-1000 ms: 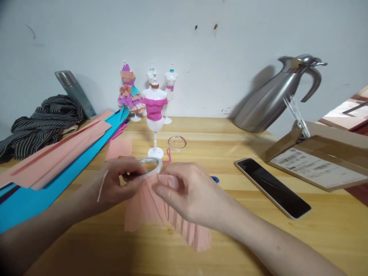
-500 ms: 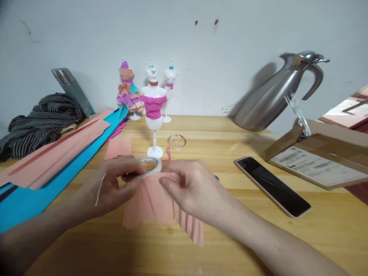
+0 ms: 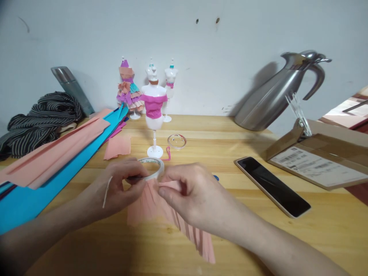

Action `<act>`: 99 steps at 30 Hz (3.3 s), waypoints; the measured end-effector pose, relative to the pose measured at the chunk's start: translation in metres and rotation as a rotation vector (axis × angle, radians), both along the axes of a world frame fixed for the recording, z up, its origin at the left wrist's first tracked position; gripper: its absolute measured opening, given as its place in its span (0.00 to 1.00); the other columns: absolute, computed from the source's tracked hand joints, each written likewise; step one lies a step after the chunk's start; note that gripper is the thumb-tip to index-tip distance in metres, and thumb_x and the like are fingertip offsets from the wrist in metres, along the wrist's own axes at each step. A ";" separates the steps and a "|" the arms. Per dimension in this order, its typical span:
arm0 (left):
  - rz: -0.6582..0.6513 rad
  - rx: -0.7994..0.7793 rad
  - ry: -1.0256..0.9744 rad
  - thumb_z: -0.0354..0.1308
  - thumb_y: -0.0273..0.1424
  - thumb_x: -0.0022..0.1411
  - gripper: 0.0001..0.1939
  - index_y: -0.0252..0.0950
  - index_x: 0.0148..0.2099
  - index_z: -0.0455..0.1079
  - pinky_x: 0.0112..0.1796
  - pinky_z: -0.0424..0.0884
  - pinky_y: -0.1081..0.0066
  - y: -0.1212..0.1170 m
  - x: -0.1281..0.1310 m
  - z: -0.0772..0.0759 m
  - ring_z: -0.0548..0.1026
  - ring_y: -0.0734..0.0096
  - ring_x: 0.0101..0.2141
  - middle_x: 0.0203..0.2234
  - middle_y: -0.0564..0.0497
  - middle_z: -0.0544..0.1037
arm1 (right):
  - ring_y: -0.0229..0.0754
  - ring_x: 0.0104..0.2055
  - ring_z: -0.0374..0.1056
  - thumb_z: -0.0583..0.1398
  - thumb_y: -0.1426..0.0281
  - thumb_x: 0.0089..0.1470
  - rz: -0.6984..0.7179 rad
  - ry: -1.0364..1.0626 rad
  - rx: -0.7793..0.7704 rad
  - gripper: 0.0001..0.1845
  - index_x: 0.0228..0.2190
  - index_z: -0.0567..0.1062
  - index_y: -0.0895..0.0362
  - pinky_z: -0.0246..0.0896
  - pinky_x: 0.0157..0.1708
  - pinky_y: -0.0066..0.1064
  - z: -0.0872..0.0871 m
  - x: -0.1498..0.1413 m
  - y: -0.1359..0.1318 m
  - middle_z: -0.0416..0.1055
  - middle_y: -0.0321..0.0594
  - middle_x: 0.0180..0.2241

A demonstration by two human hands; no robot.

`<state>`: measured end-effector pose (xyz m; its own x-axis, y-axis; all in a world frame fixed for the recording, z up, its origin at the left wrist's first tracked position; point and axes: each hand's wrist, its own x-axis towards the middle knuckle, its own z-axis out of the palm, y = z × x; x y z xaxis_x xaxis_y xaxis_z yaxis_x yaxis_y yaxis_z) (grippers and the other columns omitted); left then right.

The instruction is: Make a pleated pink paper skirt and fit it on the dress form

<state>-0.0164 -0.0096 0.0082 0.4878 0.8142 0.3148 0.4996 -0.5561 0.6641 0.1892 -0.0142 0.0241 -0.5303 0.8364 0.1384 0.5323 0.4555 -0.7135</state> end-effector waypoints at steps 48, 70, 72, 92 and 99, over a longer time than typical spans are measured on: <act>0.055 0.093 0.035 0.48 0.18 0.52 0.09 0.34 0.23 0.62 0.26 0.55 0.74 0.000 0.002 0.001 0.60 0.77 0.23 0.18 0.57 0.62 | 0.37 0.25 0.63 0.58 0.74 0.47 0.004 -0.256 -0.080 0.06 0.30 0.74 0.56 0.51 0.24 0.26 -0.012 -0.007 0.010 0.68 0.33 0.23; 0.031 -0.481 0.080 0.50 0.37 0.60 0.17 0.36 0.24 0.49 0.25 0.44 0.70 0.015 -0.001 -0.020 0.50 0.77 0.25 0.22 0.57 0.49 | 0.30 0.19 0.44 0.54 0.75 0.46 0.105 -0.249 -0.233 0.11 0.18 0.57 0.56 0.39 0.18 0.24 -0.028 -0.007 0.028 0.46 0.27 0.17; 0.063 -0.458 0.079 0.51 0.34 0.58 0.16 0.36 0.23 0.50 0.25 0.44 0.70 0.016 0.000 -0.025 0.50 0.77 0.25 0.22 0.56 0.49 | 0.30 0.20 0.45 0.55 0.74 0.46 0.100 -0.256 -0.231 0.13 0.18 0.55 0.55 0.39 0.18 0.24 -0.027 -0.007 0.027 0.47 0.27 0.17; 0.231 -0.408 0.136 0.53 0.35 0.48 0.18 0.37 0.22 0.43 0.24 0.41 0.71 0.015 0.006 -0.029 0.47 0.77 0.24 0.20 0.57 0.46 | 0.32 0.22 0.54 0.57 0.74 0.45 0.039 -0.265 -0.165 0.03 0.23 0.67 0.57 0.45 0.21 0.24 -0.028 -0.010 0.024 0.59 0.29 0.20; 0.285 -0.346 0.144 0.51 0.34 0.48 0.17 0.37 0.22 0.42 0.23 0.42 0.70 0.016 0.008 -0.032 0.47 0.77 0.24 0.19 0.57 0.45 | 0.34 0.21 0.56 0.59 0.72 0.45 -0.063 -0.376 -0.090 0.07 0.31 0.75 0.56 0.43 0.22 0.27 -0.035 -0.021 0.015 0.63 0.30 0.19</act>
<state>-0.0086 0.0062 -0.0237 0.2487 0.9671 -0.0532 0.7009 -0.1418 0.6990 0.1679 0.0013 -0.0105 -0.4774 0.8688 -0.1315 0.7890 0.3580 -0.4993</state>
